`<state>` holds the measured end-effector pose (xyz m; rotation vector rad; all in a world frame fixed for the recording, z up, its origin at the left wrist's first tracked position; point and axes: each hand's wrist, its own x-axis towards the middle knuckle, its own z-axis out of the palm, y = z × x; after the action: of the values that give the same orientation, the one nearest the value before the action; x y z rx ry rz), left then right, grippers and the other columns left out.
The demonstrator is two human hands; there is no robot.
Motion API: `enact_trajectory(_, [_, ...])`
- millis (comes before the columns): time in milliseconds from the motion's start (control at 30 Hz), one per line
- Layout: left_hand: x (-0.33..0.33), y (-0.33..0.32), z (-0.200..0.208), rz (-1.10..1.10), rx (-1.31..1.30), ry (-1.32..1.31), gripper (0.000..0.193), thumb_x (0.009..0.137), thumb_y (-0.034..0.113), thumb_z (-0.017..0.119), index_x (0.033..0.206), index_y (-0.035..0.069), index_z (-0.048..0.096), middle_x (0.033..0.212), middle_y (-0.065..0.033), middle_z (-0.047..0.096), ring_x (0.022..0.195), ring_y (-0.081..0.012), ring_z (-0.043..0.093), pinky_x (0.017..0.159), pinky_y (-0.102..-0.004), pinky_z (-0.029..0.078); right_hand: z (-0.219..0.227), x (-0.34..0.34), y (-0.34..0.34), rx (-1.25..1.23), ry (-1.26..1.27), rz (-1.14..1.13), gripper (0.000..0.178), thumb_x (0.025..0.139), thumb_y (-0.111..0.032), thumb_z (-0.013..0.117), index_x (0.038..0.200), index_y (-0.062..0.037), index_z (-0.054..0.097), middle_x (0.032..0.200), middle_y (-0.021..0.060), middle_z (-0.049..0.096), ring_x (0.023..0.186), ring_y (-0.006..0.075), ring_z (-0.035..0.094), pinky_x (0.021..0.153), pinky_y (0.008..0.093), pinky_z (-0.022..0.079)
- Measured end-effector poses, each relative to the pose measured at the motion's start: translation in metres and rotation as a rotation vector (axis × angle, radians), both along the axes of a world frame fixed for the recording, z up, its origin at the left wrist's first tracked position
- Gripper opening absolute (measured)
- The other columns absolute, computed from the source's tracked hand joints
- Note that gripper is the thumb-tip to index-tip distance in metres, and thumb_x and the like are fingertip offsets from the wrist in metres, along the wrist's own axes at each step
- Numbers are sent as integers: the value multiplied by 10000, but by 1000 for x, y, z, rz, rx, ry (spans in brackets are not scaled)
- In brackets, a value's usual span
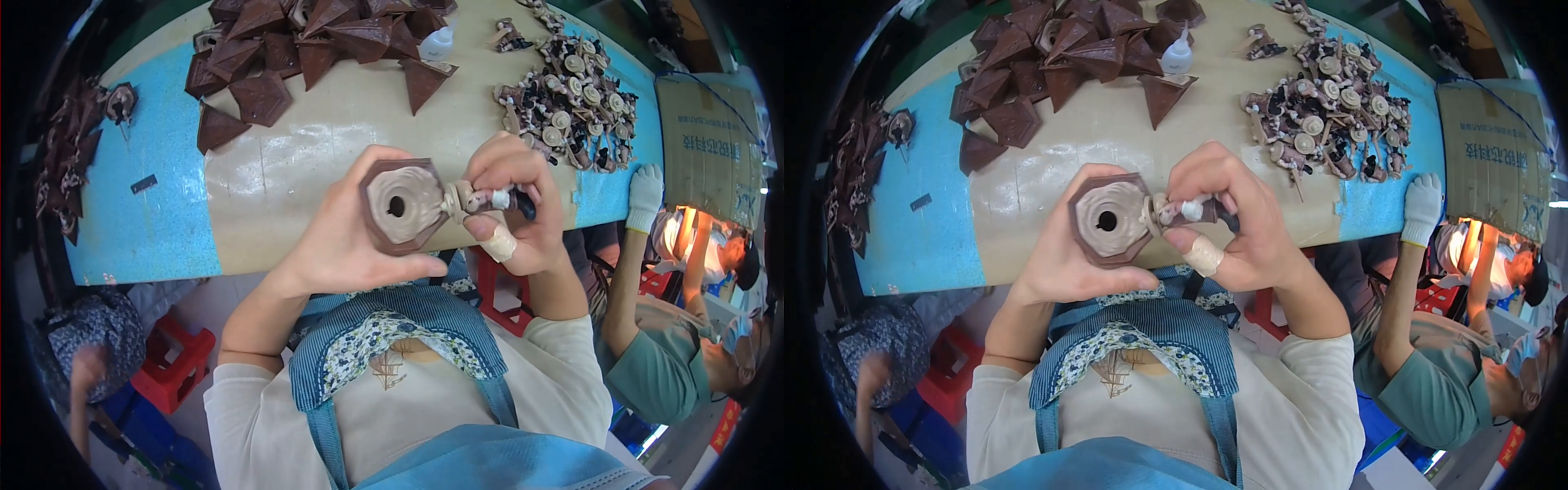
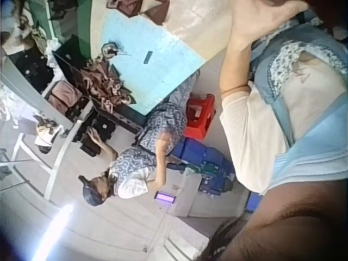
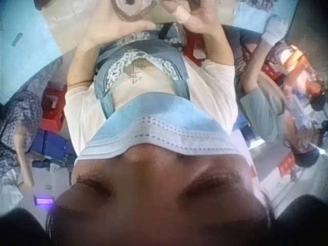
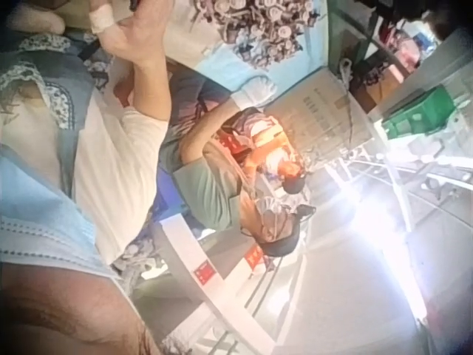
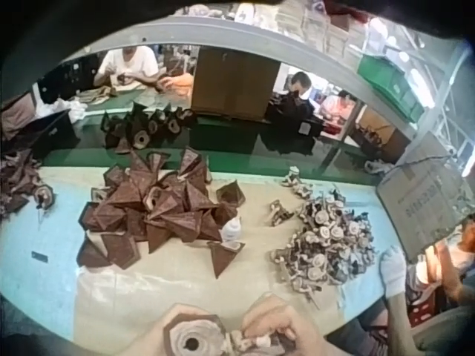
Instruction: The person applies glue from a glue bottle to a brown plastic shell, then attaches a circular plastic base to the shell by hand.
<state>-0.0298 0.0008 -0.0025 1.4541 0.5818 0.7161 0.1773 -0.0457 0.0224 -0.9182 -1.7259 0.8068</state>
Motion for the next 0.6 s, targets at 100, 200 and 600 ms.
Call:
enact_trajectory(100, [7, -2, 0, -29, -58, 0, 727, 567, 133, 856, 1156, 11, 448, 1048, -65, 562, 973, -131, 548, 857, -278, 439, 14, -1, 6, 107, -200, 33, 294, 657, -5, 687, 907, -33, 536, 886, 86, 546, 713, 190, 493, 595, 309, 384])
enact_trajectory(200, [12, -6, 8, 32, 136, 46, 539, 633, 164, 775, 1063, 24, 482, 859, -117, 625, 778, -223, 644, 714, -316, 502, 22, -8, 10, 271, -434, 71, 381, 546, -35, 662, 908, -17, 546, 851, 88, 528, 702, 244, 486, 611, 331, 391])
enact_trajectory(600, [15, -2, 0, -31, 193, 82, 563, 583, 142, 749, 1049, 13, 462, 793, -160, 611, 748, -346, 628, 655, -382, 489, 38, -15, 23, 355, -682, 285, 214, 596, -147, 584, 752, -35, 488, 766, 66, 446, 707, 223, 461, 607, 319, 367])
